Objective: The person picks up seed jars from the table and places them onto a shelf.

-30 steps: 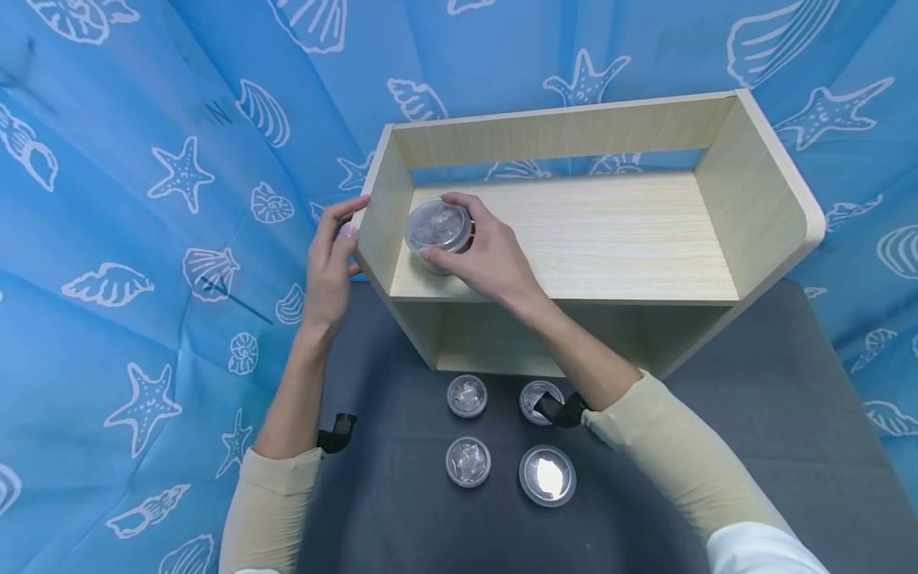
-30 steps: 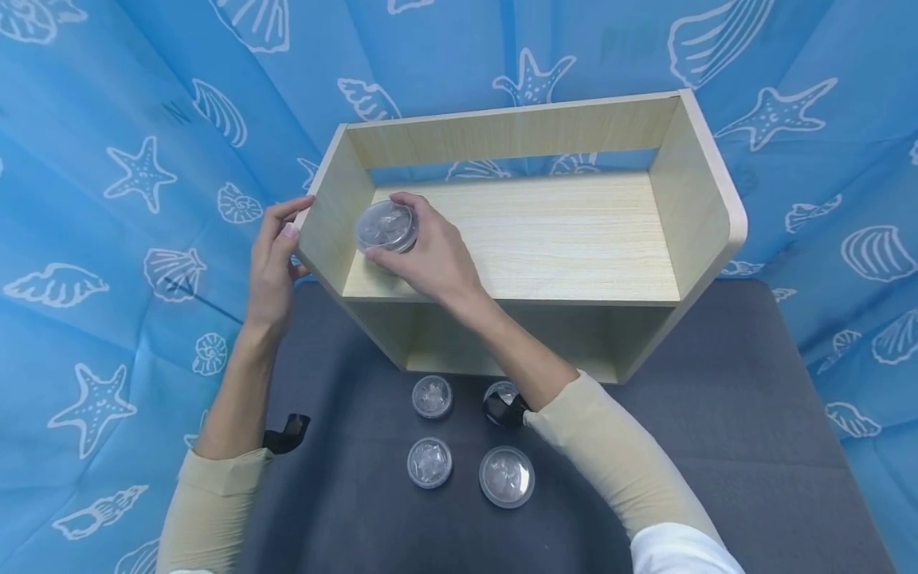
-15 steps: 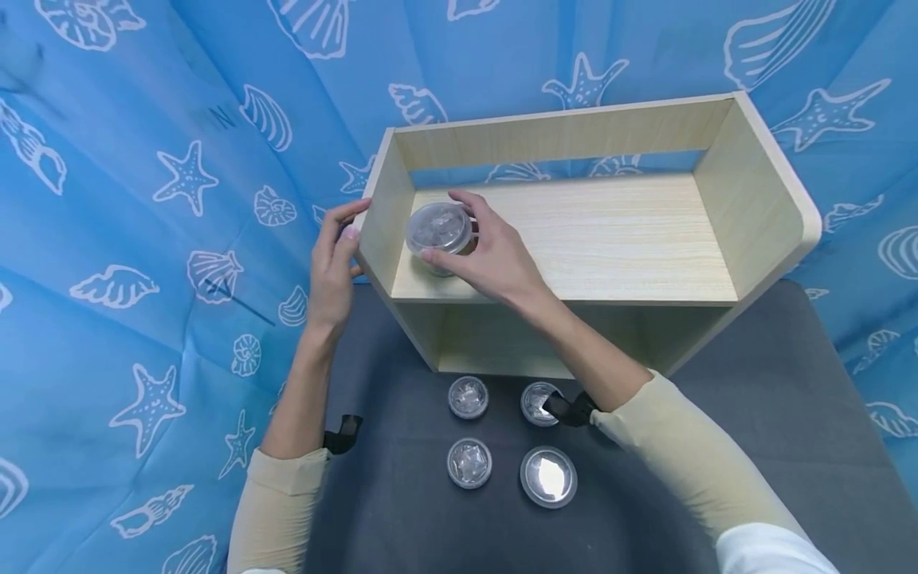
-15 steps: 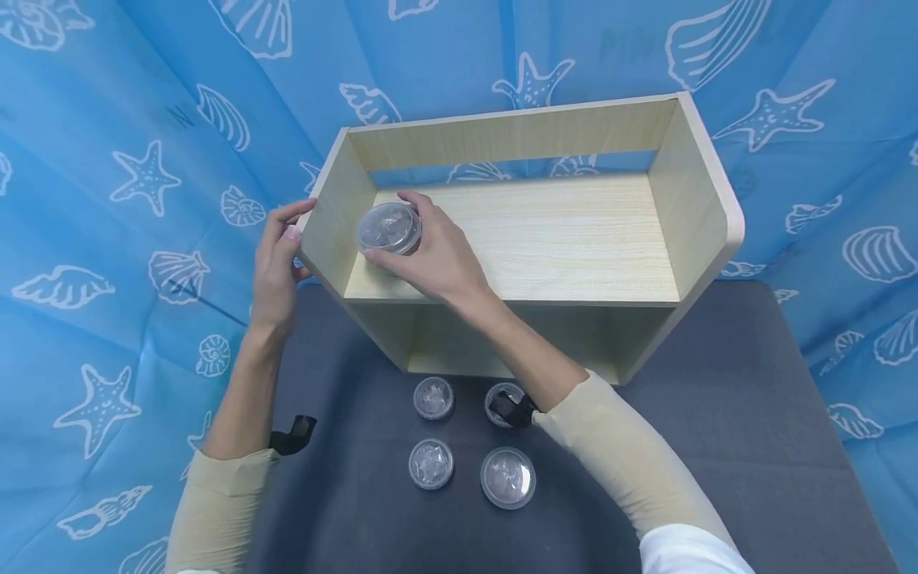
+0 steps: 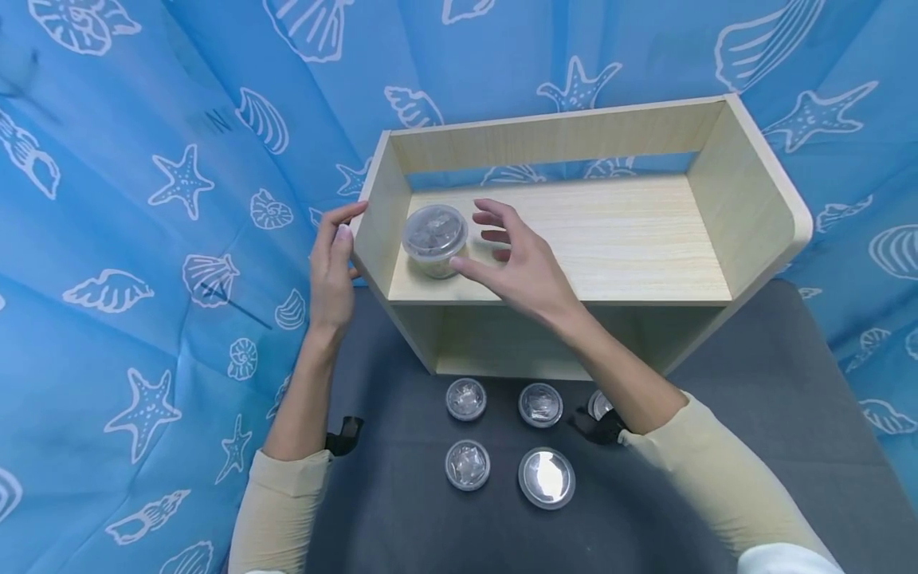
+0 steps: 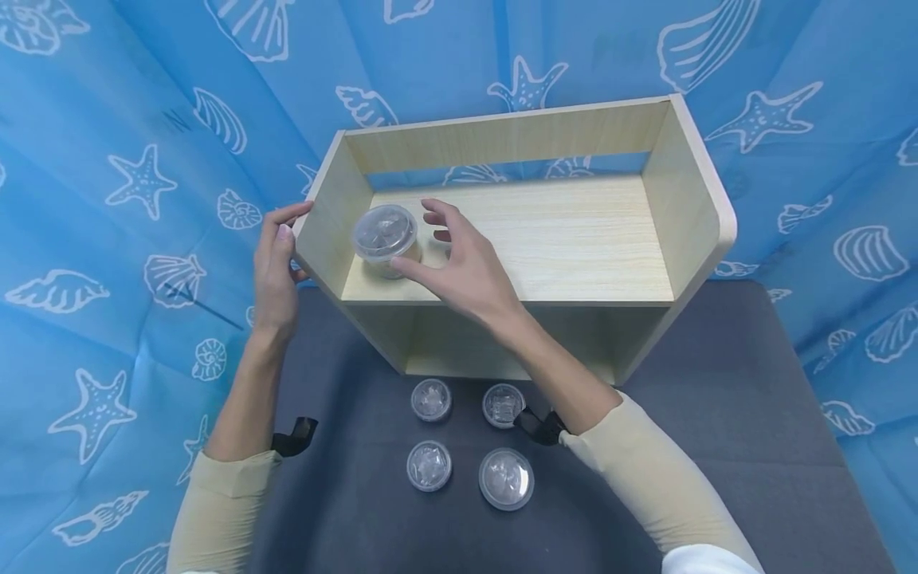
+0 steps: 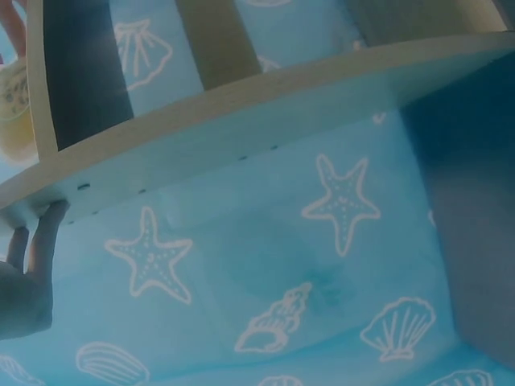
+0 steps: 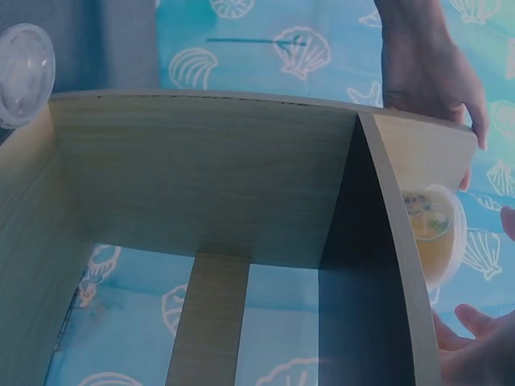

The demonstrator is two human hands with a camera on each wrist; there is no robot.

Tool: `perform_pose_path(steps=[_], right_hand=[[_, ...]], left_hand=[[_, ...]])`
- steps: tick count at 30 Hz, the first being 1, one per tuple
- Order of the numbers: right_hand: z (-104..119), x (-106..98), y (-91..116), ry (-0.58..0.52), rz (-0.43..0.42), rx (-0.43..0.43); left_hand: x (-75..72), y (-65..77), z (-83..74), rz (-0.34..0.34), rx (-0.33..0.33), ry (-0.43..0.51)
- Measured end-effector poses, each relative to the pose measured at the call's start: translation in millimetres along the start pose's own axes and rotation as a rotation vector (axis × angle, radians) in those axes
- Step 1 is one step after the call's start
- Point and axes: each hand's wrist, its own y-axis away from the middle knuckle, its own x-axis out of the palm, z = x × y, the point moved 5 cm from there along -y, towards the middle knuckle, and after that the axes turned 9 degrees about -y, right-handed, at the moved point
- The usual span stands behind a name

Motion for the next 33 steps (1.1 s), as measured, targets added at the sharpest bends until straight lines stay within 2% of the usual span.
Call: perform_pose_path(steps=[12, 23, 28, 33], right_hand=[[5.3, -25.2, 25.3, -0.030, -0.008, -0.074], [3.6, -40.4, 54.4, -0.151, 0.040, -0.117], [4.0, -48.2, 70.8, -0.135, 0.050, -0.124], [6.3, -57.2, 82.9, -0.128, 0.057, -0.182]], left_hand=[[1.8, -2.0, -2.2, 0.019, -0.022, 0.055], [-0.8, 1.3, -1.9, 0.034, -0.076, 0.069], [0.4, 1.7, -2.9, 0.048, -0.072, 0.068], [-0.6, 0.9, -3.3, 0.038, -0.053, 0.063]])
